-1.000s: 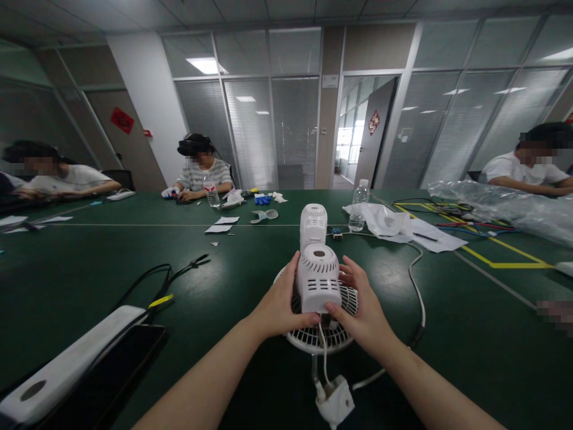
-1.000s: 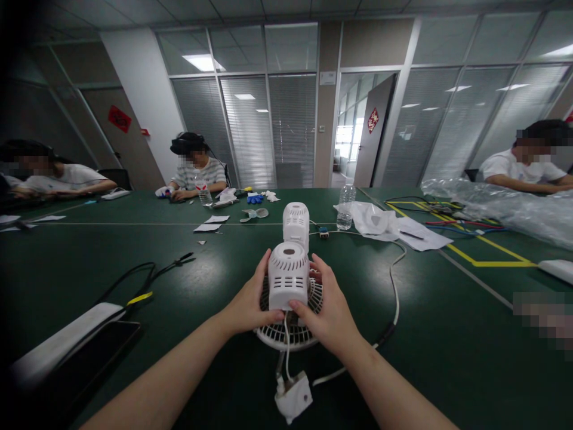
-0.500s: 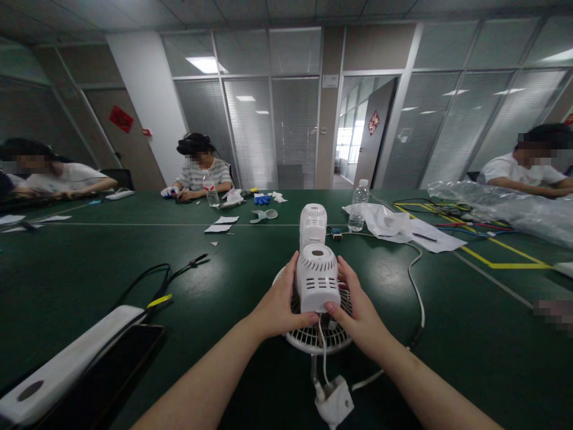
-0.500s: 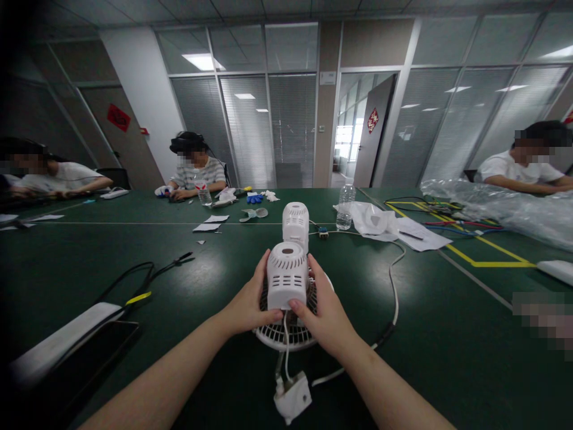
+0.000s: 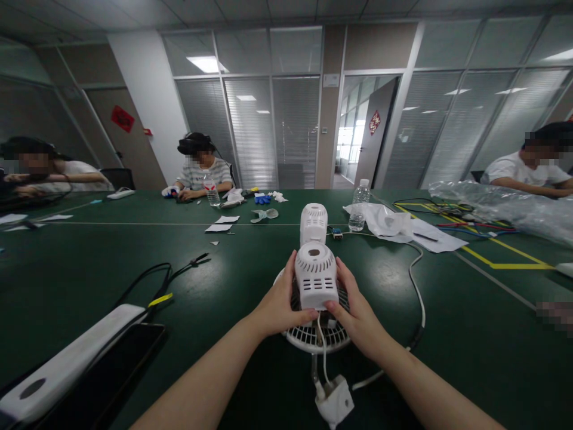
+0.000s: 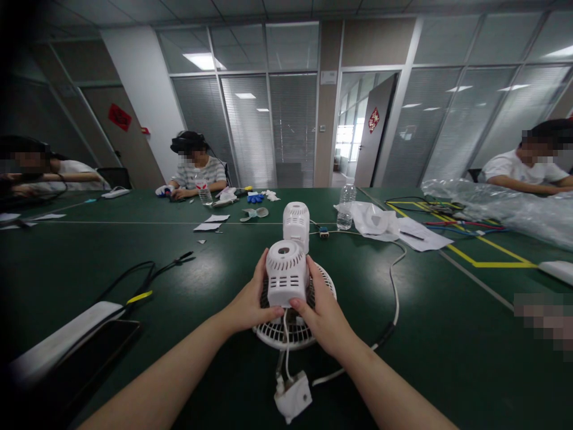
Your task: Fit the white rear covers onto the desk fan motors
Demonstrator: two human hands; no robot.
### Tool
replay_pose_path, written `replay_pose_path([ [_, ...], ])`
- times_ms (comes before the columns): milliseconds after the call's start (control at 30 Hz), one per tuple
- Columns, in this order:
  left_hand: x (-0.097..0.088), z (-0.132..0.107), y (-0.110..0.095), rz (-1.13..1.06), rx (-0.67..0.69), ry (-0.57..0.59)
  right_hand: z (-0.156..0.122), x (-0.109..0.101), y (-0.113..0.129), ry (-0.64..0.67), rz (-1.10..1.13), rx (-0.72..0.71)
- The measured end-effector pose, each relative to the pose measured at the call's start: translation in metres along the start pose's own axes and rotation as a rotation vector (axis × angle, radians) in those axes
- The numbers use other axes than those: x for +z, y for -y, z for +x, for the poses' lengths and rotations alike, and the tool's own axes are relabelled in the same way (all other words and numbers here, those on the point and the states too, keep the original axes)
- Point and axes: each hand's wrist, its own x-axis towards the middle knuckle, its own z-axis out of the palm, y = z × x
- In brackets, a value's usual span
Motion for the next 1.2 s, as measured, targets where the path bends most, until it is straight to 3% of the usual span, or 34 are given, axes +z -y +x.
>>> replay_pose_path([
  [300, -0.003, -0.001, 0.000, 0.037, 0.045, 0.033, 0.001, -0.005, 0.007, -0.070, 0.026, -0.049],
  [633, -0.005, -0.001, -0.002, 0.144, 0.046, 0.052, 0.003, -0.015, 0.010, 0.035, -0.025, -0.042],
  [1200, -0.006, -0.002, -0.002, 0.238, 0.066, 0.060, 0.005, -0.022, 0.011, 0.095, 0.004, -0.061],
])
